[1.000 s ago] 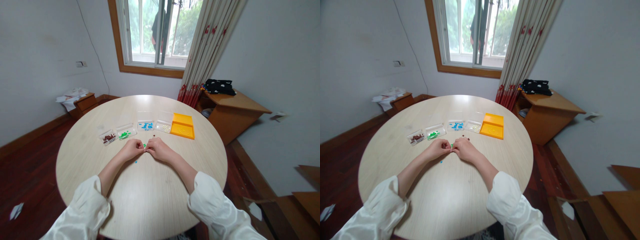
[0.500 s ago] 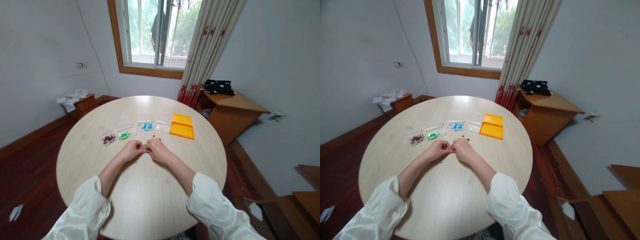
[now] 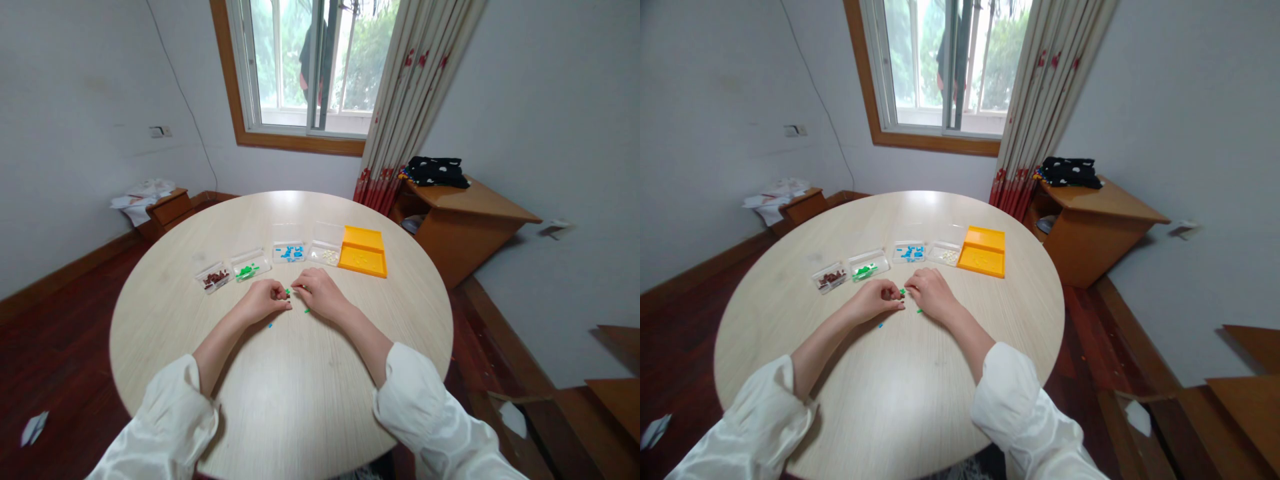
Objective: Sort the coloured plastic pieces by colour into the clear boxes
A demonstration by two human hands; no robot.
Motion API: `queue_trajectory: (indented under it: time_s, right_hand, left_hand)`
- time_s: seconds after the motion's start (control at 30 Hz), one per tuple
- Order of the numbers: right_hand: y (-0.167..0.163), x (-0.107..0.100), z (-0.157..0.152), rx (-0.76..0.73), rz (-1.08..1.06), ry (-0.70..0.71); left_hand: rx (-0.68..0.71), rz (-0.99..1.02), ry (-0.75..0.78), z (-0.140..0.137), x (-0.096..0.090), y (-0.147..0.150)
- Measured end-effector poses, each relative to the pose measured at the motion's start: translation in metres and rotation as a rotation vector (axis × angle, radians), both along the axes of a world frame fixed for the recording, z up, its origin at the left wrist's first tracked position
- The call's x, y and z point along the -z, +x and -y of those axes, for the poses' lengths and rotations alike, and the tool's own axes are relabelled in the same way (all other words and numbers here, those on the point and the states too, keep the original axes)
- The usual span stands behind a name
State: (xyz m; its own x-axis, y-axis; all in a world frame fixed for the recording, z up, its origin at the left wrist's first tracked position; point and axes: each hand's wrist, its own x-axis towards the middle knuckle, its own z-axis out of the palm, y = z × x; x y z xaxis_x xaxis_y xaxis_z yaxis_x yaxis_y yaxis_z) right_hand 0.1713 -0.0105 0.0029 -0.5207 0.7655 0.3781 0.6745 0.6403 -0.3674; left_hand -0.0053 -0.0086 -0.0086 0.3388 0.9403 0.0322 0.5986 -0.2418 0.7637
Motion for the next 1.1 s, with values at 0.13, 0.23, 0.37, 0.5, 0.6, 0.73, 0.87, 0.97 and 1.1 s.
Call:
queue_trajectory:
  time_s: [0.13,0.23,0.37,0.5,0.6,0.73,0.87,0.97,1.1]
  right_hand:
    - [-0.001,0.001,0.0,-0.008,0.013,-0.032]
    - [-0.002,0.003,0.0,-0.012,0.036,-0.058]
    - [-0.004,0.005,0.0,-0.014,0.04,-0.085]
    - [-0.006,0.006,0.001,-0.034,0.024,-0.113]
    - [-0.007,0.008,0.001,-0.049,0.01,-0.122]
    - [-0.007,0.01,0.0,-0.045,-0.006,-0.125]
    - [-0.006,0.01,-0.001,-0.045,-0.018,-0.115]
    - [-0.003,0.01,-0.002,-0.049,-0.031,-0.108]
    - [0.001,0.008,-0.003,-0.048,-0.066,-0.128]
  left_hand:
    - [-0.01,-0.019,0.019,-0.001,0.0,-0.002]
    - [-0.014,-0.028,0.018,-0.001,0.0,-0.002]
    - [0.002,-0.035,0.004,-0.001,0.0,-0.002]
    - [0.008,-0.065,0.016,-0.001,0.0,-0.002]
    - [0.009,-0.082,0.016,-0.001,0.0,-0.001]
    - [0.024,-0.072,0.01,0.0,0.0,0.0]
    - [0.031,-0.043,0.009,0.0,0.002,0.0]
    - [0.025,-0.027,0.002,0.0,0.002,-0.001]
    - [0.015,-0.035,0.004,0.0,0.001,0.0]
